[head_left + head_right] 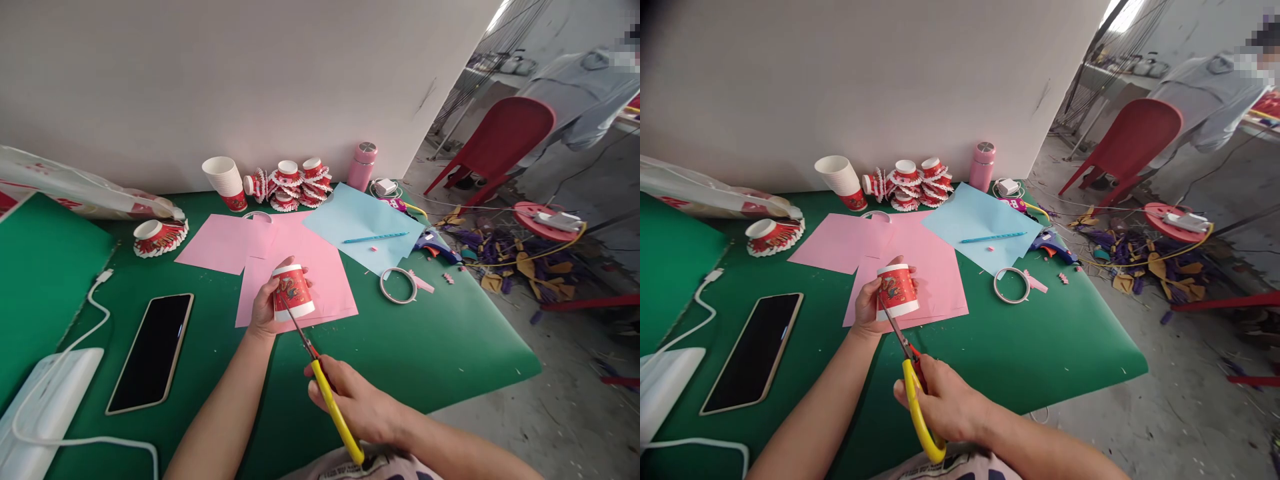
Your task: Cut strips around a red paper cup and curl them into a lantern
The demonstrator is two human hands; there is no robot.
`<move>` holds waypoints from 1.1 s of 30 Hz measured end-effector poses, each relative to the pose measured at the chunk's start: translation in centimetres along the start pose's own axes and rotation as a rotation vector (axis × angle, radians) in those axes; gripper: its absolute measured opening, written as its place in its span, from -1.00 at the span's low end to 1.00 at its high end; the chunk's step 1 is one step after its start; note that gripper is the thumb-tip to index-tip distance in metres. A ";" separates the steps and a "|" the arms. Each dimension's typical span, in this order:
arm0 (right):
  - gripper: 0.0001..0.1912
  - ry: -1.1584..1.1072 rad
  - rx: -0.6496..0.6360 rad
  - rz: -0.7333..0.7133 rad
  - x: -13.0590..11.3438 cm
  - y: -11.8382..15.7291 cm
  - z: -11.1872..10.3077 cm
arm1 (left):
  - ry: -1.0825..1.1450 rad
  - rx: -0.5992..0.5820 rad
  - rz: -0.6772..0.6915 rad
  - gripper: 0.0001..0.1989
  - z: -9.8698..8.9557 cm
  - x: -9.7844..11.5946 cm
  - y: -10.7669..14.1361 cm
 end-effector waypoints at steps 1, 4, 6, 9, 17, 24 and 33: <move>-0.72 -0.004 0.001 0.003 0.0 0.0 0.0 | 0.004 -0.005 -0.001 -0.46 0.0 0.0 0.0; -0.71 -0.008 0.007 0.018 -0.2 0.1 -0.2 | 0.007 -0.002 -0.004 -0.47 0.0 0.0 0.0; -0.65 -0.031 0.020 0.014 -0.2 0.1 -0.3 | 0.005 0.011 -0.004 -0.46 0.1 0.1 0.0; -0.44 -0.189 0.049 -0.020 0.4 0.0 0.0 | 0.016 0.032 -0.010 -0.49 0.1 0.0 0.0; -0.25 -0.583 0.112 0.005 3.4 -0.4 1.2 | 0.016 0.072 0.019 -0.59 -0.2 0.0 -0.2; -0.25 -0.649 0.124 0.035 3.8 -0.4 1.4 | -0.022 0.096 0.035 -0.58 -0.4 0.0 -0.2; -0.28 -0.541 0.153 -0.010 3.4 -0.2 0.9 | -0.007 0.122 0.026 -0.71 -0.5 -0.2 -0.2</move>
Point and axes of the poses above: each hand's wrist, its own y-axis away from the middle knuckle, its own z-axis out of the palm, x = y × z, the point moved 8 cm from there along -y, towards the middle knuckle, and after that the axes turned 15 degrees about -z, right-handed, at the moved point
